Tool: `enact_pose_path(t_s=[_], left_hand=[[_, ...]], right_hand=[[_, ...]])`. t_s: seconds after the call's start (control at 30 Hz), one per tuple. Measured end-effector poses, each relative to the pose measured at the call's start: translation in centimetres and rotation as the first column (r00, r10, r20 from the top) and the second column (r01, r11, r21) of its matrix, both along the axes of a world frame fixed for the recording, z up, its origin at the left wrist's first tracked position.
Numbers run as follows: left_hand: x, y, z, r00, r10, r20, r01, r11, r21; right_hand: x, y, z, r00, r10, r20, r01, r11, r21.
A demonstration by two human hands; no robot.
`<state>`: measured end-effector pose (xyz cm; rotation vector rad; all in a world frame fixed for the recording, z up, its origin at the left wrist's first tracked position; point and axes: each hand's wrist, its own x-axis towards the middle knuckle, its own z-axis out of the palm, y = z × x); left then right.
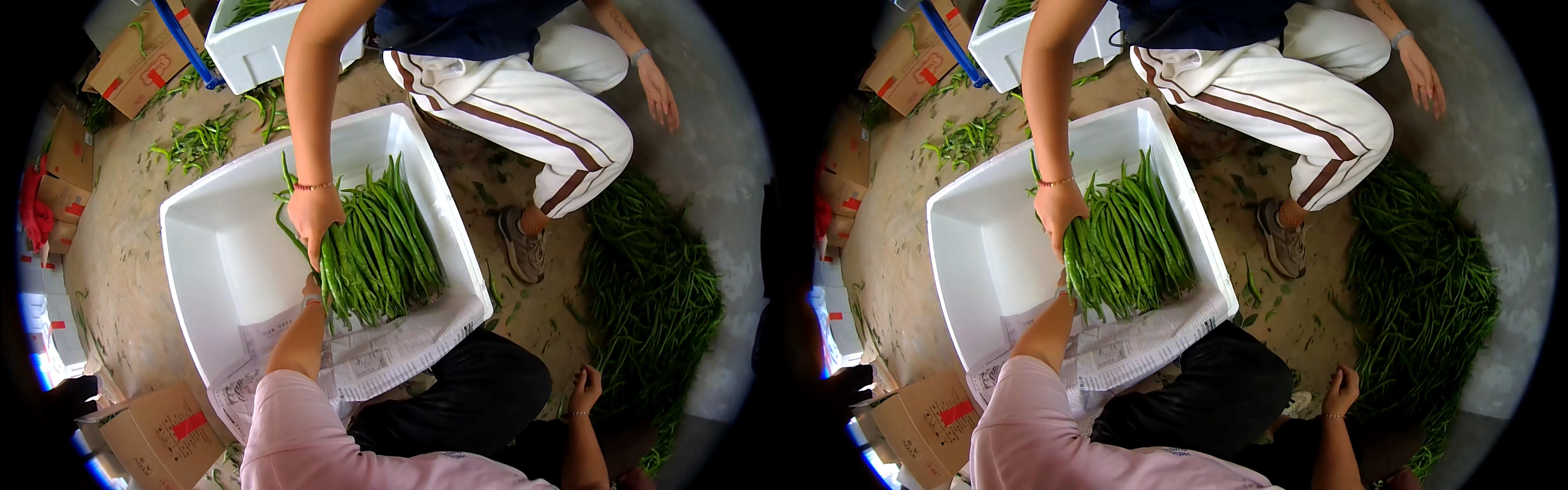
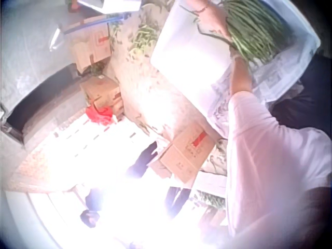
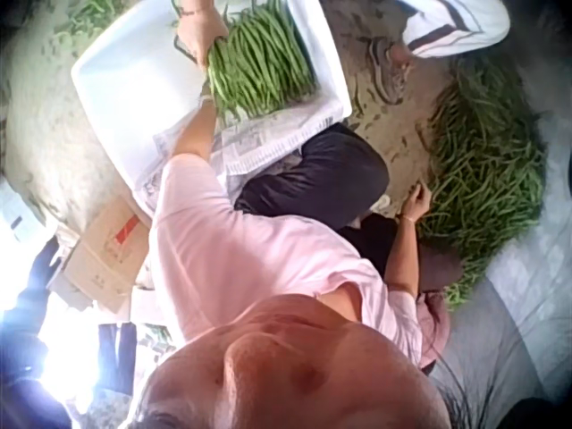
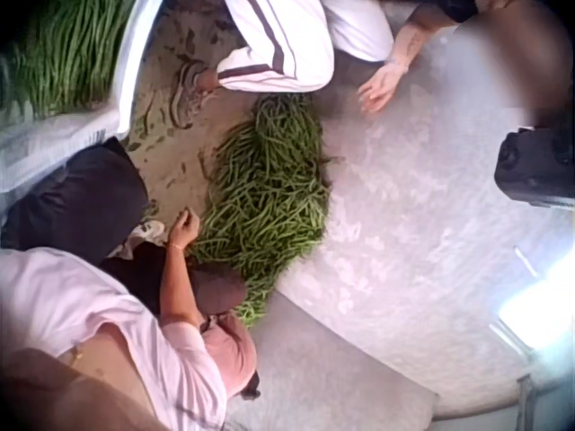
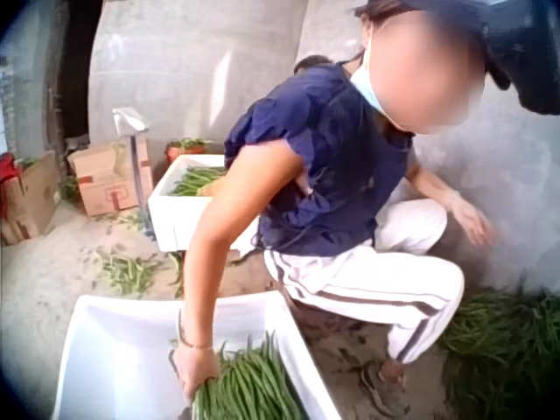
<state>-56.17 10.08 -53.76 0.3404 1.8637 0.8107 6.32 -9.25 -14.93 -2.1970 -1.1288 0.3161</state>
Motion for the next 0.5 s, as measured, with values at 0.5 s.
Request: enact_pose_path(t_s=[0.5], left_hand=[[13.6, 1.5, 21.8, 0.445, -0.719, -0.534, 0.607, 0.68, -0.411]], right_hand=[[2.1, -3.5, 0.7, 0.991, -0.111, 0.069, 0.117, 0.989, -0.09]])
